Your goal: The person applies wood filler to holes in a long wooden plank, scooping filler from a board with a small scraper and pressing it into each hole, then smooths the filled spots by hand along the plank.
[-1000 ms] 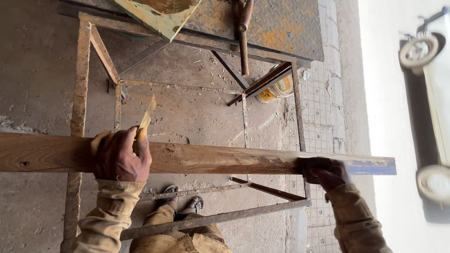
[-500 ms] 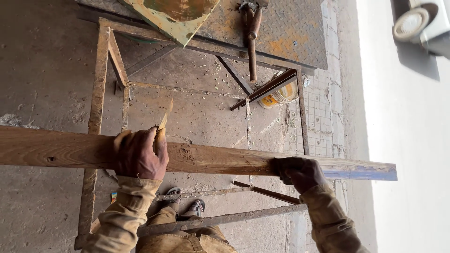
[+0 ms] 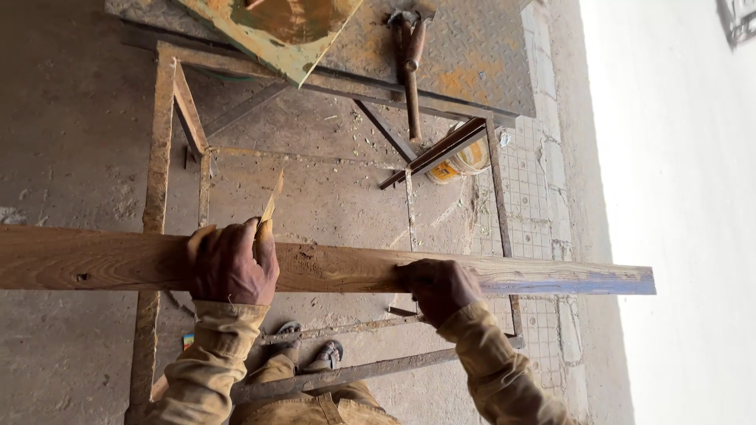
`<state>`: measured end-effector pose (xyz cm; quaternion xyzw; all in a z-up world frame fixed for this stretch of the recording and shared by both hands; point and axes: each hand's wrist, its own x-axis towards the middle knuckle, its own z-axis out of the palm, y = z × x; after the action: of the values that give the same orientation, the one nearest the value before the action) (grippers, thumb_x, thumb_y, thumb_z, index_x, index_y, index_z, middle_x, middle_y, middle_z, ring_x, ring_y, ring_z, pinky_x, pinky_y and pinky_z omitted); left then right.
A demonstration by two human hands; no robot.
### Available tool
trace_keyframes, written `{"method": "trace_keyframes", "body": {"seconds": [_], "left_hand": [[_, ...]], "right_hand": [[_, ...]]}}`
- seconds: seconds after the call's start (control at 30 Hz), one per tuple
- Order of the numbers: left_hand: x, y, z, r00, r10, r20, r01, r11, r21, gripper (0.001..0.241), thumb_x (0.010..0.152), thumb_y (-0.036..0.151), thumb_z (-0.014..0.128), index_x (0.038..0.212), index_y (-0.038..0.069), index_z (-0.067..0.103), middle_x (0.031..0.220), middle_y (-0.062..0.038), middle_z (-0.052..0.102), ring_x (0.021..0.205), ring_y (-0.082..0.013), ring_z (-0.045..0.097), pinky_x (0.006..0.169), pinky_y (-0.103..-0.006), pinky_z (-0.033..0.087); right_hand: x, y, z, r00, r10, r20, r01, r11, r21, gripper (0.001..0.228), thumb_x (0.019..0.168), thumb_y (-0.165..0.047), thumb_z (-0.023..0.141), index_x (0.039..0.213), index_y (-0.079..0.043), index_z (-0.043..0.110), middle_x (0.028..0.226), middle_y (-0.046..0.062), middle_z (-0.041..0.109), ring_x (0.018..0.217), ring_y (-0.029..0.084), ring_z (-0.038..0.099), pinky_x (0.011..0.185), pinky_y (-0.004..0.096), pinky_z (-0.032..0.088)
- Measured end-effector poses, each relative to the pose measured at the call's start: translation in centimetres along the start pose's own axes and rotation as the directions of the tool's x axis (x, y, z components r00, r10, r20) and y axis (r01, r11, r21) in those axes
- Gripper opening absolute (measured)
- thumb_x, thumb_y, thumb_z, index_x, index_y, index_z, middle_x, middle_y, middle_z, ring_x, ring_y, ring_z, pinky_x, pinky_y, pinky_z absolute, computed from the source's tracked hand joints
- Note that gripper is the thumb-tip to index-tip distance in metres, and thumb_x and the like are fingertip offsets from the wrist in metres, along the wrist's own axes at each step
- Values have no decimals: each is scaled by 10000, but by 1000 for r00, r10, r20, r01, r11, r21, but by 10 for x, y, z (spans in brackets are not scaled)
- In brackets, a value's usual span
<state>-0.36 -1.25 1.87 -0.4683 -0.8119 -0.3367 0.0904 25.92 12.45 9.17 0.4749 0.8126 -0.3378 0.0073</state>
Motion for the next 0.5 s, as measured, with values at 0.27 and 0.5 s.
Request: {"method": "trace_keyframes", "body": {"seconds": [0.27, 0.5], "left_hand": [[0, 4, -3, 999, -13, -32, 13, 1000, -14, 189, 1017, 254, 666, 1049, 78, 724, 909, -99, 720, 872, -309, 662, 1022, -456, 442], [-5, -5, 6, 998, -55, -43, 52, 997, -53, 228, 1004, 286, 676, 1067, 75, 735, 1001, -118, 750, 973, -351, 689, 1036, -457, 465]], "right_hand": [[-6, -53, 15, 993, -94, 73, 112, 946, -304, 278, 978, -170, 577, 1096, -257, 813, 980, 31, 798, 767, 218, 755, 693, 377, 599], [-48, 12, 54, 950, -268, 159, 88, 720, 688, 267, 873, -26, 639, 1107, 1, 763, 972, 153, 789, 830, 198, 756, 742, 321, 638]]}}
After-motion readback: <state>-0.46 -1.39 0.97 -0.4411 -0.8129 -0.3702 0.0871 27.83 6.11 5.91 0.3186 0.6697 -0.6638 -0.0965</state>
